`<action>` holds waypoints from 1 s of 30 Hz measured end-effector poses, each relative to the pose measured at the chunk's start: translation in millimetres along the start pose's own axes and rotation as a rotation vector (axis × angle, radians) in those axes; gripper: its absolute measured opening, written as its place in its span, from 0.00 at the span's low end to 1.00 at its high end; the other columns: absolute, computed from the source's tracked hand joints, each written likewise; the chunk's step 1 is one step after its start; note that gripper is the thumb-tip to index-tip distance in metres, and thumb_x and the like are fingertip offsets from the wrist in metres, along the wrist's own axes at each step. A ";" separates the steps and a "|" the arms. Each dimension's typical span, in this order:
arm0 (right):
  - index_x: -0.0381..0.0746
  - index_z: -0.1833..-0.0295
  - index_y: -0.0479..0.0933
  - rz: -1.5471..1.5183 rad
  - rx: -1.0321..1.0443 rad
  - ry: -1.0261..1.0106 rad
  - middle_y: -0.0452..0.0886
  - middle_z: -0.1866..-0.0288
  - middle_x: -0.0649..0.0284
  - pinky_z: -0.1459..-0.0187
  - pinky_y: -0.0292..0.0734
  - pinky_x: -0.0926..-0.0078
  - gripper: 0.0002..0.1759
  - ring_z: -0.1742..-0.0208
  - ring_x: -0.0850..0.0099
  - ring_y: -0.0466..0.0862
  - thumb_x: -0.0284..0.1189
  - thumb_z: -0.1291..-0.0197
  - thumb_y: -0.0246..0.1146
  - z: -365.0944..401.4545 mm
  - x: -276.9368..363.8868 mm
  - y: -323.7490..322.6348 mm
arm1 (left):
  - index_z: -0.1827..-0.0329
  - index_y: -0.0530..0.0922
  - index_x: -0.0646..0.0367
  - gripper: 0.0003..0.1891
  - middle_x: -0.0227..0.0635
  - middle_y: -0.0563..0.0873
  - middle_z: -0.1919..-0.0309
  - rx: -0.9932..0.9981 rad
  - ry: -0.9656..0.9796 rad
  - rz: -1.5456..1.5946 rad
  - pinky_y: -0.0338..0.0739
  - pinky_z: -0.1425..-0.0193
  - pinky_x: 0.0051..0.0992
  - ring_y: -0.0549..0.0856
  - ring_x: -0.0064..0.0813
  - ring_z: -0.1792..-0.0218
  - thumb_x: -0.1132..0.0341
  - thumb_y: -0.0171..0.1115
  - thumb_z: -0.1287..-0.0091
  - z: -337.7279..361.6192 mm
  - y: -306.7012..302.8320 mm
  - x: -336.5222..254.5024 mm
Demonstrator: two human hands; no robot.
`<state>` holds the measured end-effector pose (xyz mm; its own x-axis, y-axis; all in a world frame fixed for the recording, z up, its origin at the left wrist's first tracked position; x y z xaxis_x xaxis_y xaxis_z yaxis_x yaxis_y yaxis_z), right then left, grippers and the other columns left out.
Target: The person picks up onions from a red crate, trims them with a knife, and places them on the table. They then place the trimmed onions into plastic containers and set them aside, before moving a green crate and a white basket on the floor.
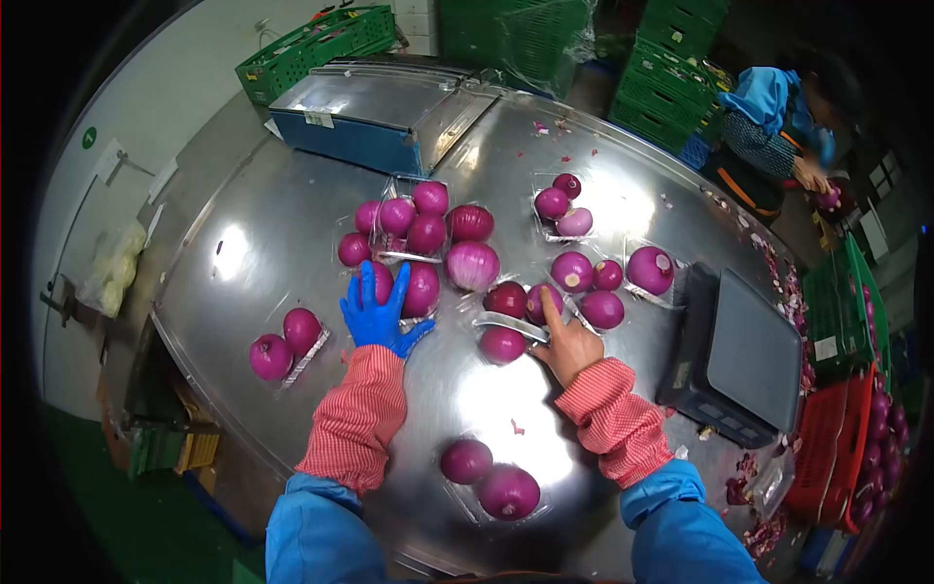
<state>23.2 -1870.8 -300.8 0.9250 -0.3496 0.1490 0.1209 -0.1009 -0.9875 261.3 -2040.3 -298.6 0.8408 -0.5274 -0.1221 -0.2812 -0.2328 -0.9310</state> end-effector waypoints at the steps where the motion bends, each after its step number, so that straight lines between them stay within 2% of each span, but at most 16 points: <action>1: 0.55 0.20 0.49 -0.007 -0.016 -0.017 0.80 0.71 0.50 0.74 0.80 0.60 0.58 0.74 0.56 0.85 0.48 0.52 0.75 -10.7 4.2 0.9 | 0.22 0.61 0.31 0.56 0.55 0.52 0.22 -0.012 -0.012 0.002 0.55 0.26 0.52 0.59 0.62 0.27 0.40 0.79 0.60 -9.7 5.1 -0.1; 7: 0.54 0.19 0.45 -0.050 0.037 -0.005 0.83 0.70 0.49 0.68 0.81 0.56 0.58 0.70 0.52 0.86 0.45 0.50 0.75 -71.3 14.0 8.1 | 0.21 0.57 0.28 0.58 0.52 0.49 0.21 -0.016 -0.085 0.016 0.53 0.24 0.52 0.58 0.59 0.26 0.42 0.80 0.59 -54.7 17.5 -1.9; 8: 0.54 0.19 0.45 -0.065 0.049 -0.015 0.83 0.70 0.49 0.68 0.81 0.56 0.58 0.70 0.52 0.86 0.45 0.49 0.75 -75.6 13.5 8.2 | 0.20 0.55 0.33 0.59 0.51 0.52 0.21 0.028 -0.092 -0.005 0.51 0.23 0.52 0.58 0.56 0.25 0.43 0.80 0.58 -53.7 9.6 -5.7; 11: 0.54 0.20 0.45 -0.112 0.082 -0.044 0.83 0.67 0.47 0.64 0.82 0.55 0.55 0.66 0.50 0.85 0.41 0.46 0.72 -63.6 11.1 -3.9 | 0.19 0.53 0.41 0.59 0.50 0.56 0.23 0.034 -0.003 0.101 0.56 0.24 0.48 0.60 0.55 0.26 0.48 0.80 0.55 -21.2 -20.7 -18.9; 12: 0.54 0.20 0.45 -0.135 0.069 -0.052 0.83 0.66 0.48 0.63 0.82 0.55 0.54 0.65 0.50 0.86 0.41 0.45 0.71 -49.5 8.7 -7.1 | 0.20 0.53 0.43 0.53 0.46 0.61 0.24 0.069 0.051 0.319 0.60 0.25 0.49 0.64 0.52 0.27 0.51 0.77 0.48 4.5 -32.2 -26.8; 13: 0.55 0.19 0.45 -0.155 0.052 -0.065 0.83 0.65 0.48 0.63 0.82 0.55 0.53 0.64 0.49 0.86 0.40 0.44 0.71 -35.1 6.8 -11.7 | 0.22 0.59 0.45 0.48 0.47 0.68 0.29 0.184 0.088 0.539 0.64 0.27 0.43 0.70 0.50 0.32 0.53 0.76 0.46 38.1 -19.2 -29.9; 14: 0.51 0.21 0.50 -0.212 0.056 -0.046 0.84 0.62 0.47 0.64 0.80 0.54 0.49 0.64 0.49 0.85 0.38 0.43 0.70 -12.0 7.2 -28.1 | 0.24 0.64 0.47 0.44 0.47 0.75 0.34 0.297 0.116 0.758 0.68 0.30 0.38 0.75 0.47 0.36 0.55 0.75 0.44 77.7 -10.1 -33.3; 16: 0.48 0.24 0.56 -0.362 0.037 -0.039 0.84 0.60 0.48 0.62 0.80 0.56 0.42 0.63 0.51 0.86 0.38 0.42 0.68 36.5 -5.9 -24.5 | 0.32 0.74 0.52 0.30 0.47 0.82 0.44 0.805 -0.055 0.833 0.73 0.34 0.37 0.81 0.45 0.44 0.54 0.68 0.36 156.2 -5.1 -47.8; 17: 0.46 0.25 0.60 -0.436 0.019 -0.038 0.84 0.60 0.49 0.61 0.81 0.57 0.39 0.62 0.52 0.86 0.38 0.41 0.67 62.7 -11.8 -24.4 | 0.38 0.79 0.54 0.20 0.45 0.84 0.49 0.706 0.067 0.840 0.75 0.38 0.37 0.84 0.44 0.48 0.54 0.58 0.28 180.7 1.0 -47.9; 18: 0.44 0.30 0.66 -0.469 0.039 0.009 0.85 0.61 0.50 0.60 0.81 0.59 0.34 0.62 0.53 0.86 0.38 0.40 0.67 89.1 -17.9 -21.0 | 0.41 0.81 0.54 0.18 0.45 0.85 0.50 0.637 0.048 0.849 0.76 0.39 0.37 0.84 0.45 0.49 0.55 0.52 0.26 188.3 -8.8 -47.1; 19: 0.42 0.35 0.71 -0.501 0.052 0.056 0.85 0.61 0.51 0.59 0.80 0.60 0.28 0.62 0.54 0.86 0.38 0.40 0.66 115.5 -22.6 -19.3 | 0.44 0.81 0.55 0.16 0.45 0.85 0.51 0.656 0.029 0.807 0.77 0.40 0.37 0.84 0.45 0.49 0.57 0.53 0.26 189.9 -7.2 -44.1; 21: 0.39 0.43 0.77 -0.573 0.132 0.198 0.85 0.64 0.52 0.59 0.80 0.62 0.23 0.62 0.54 0.86 0.39 0.40 0.67 165.7 -32.1 -15.5 | 0.48 0.83 0.57 0.13 0.47 0.86 0.52 0.687 -0.002 0.727 0.78 0.41 0.36 0.85 0.45 0.49 0.62 0.55 0.27 186.9 1.4 -39.2; 24: 0.38 0.48 0.79 -0.684 0.151 0.329 0.85 0.65 0.53 0.59 0.80 0.64 0.21 0.63 0.55 0.86 0.40 0.40 0.68 234.2 -44.2 -11.5 | 0.53 0.83 0.58 0.11 0.47 0.86 0.55 0.700 0.004 0.599 0.78 0.44 0.37 0.85 0.47 0.51 0.62 0.59 0.30 178.1 3.1 -37.8; 28: 0.39 0.49 0.80 -0.689 0.128 0.383 0.86 0.65 0.55 0.60 0.80 0.65 0.19 0.64 0.58 0.86 0.41 0.38 0.67 306.0 -57.7 -7.7 | 0.57 0.82 0.58 0.11 0.49 0.84 0.59 0.472 0.096 0.504 0.78 0.48 0.43 0.83 0.54 0.54 0.60 0.60 0.33 134.2 16.9 -18.5; 30: 0.39 0.51 0.80 -0.616 0.121 0.385 0.86 0.65 0.55 0.59 0.80 0.64 0.18 0.64 0.59 0.86 0.41 0.38 0.66 329.9 -65.5 -15.1 | 0.58 0.82 0.58 0.10 0.51 0.84 0.59 0.369 0.109 0.489 0.77 0.49 0.45 0.82 0.57 0.54 0.61 0.62 0.35 95.4 35.7 12.3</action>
<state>79.7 -1539.1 -312.6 0.4871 -0.5675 0.6639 0.6373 -0.2888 -0.7144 305.7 -1977.2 -366.1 0.5976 -0.5861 -0.5471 -0.4274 0.3445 -0.8359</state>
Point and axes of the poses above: each hand's wrist, its own z-axis away from the middle knuckle, its own y-axis out of the palm, x = y × z, the point moved 9 cm from there along -z, towards the middle knuckle
